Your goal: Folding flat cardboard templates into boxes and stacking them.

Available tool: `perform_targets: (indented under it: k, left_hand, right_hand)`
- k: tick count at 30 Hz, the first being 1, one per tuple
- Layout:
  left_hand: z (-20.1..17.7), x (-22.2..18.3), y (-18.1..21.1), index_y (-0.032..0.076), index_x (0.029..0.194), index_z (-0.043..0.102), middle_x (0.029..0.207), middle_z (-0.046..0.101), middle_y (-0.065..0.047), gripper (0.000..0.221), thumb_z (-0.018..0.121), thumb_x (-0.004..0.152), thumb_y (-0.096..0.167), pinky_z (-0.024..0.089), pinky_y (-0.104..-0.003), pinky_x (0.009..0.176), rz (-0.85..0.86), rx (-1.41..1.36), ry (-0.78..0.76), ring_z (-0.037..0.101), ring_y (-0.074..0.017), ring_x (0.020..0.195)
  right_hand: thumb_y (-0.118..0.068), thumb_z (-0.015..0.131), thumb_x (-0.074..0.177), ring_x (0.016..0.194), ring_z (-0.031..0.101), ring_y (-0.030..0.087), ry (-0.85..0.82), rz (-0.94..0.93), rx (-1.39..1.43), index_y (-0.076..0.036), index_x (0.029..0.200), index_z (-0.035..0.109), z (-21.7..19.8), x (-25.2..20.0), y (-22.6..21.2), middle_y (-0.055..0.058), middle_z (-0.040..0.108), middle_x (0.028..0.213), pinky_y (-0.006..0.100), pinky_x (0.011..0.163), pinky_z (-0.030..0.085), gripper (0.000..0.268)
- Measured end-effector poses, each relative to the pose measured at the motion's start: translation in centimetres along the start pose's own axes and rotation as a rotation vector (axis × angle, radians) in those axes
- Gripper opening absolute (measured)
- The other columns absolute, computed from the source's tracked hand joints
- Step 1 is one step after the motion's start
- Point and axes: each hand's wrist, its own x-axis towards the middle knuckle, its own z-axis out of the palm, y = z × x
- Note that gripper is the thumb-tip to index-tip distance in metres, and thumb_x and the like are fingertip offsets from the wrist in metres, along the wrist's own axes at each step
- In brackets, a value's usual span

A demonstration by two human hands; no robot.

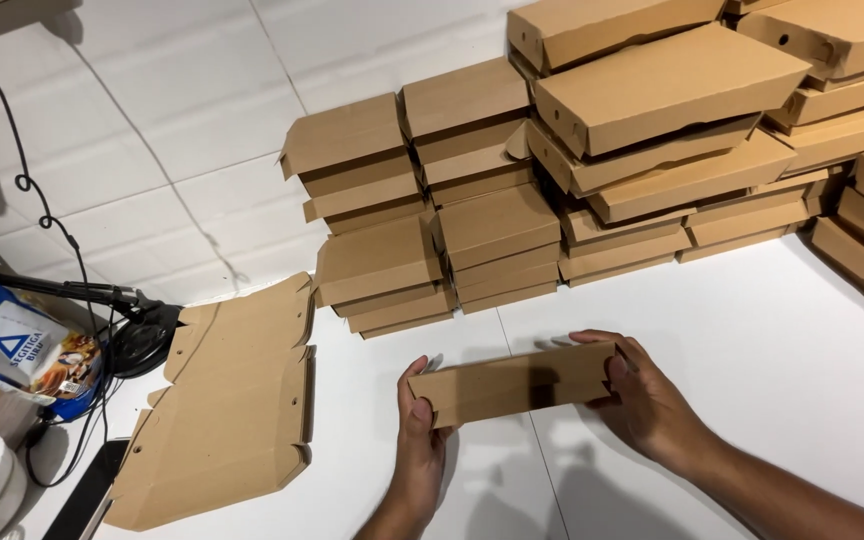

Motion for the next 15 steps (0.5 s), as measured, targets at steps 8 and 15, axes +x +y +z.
perform_targets:
  k: [8, 15]
  left_hand:
    - [-0.8, 0.7, -0.6, 0.009, 0.131, 0.055, 0.118, 0.057, -0.015, 0.062, 0.061, 0.079, 0.042, 0.048, -0.035, 0.087, 0.056, -0.076, 0.084, 0.058, -0.0261, 0.102]
    - [-0.4, 0.9, -1.3, 0.026, 0.157, 0.038, 0.123, 0.062, -0.015, 0.109, 0.086, 0.061, 0.011, 0.057, -0.035, 0.089, -0.052, 0.102, 0.103, 0.065, -0.0293, 0.101]
  right_hand:
    - [-0.028, 0.053, 0.096, 0.111, 0.065, 0.023, -0.065, -0.106, 0.067, -0.009, 0.131, 0.067, -0.5, 1.4, 3.0, 0.009, 0.068, 0.129, 0.039, 0.089, 0.057, 0.043]
    - [-0.025, 0.062, 0.073, 0.111, 0.059, 0.045, -0.062, 0.307, 0.53, -0.011, 0.145, 0.062, 0.0, 0.7, -0.6, 0.022, 0.05, 0.127, 0.058, 0.095, 0.058, 0.073]
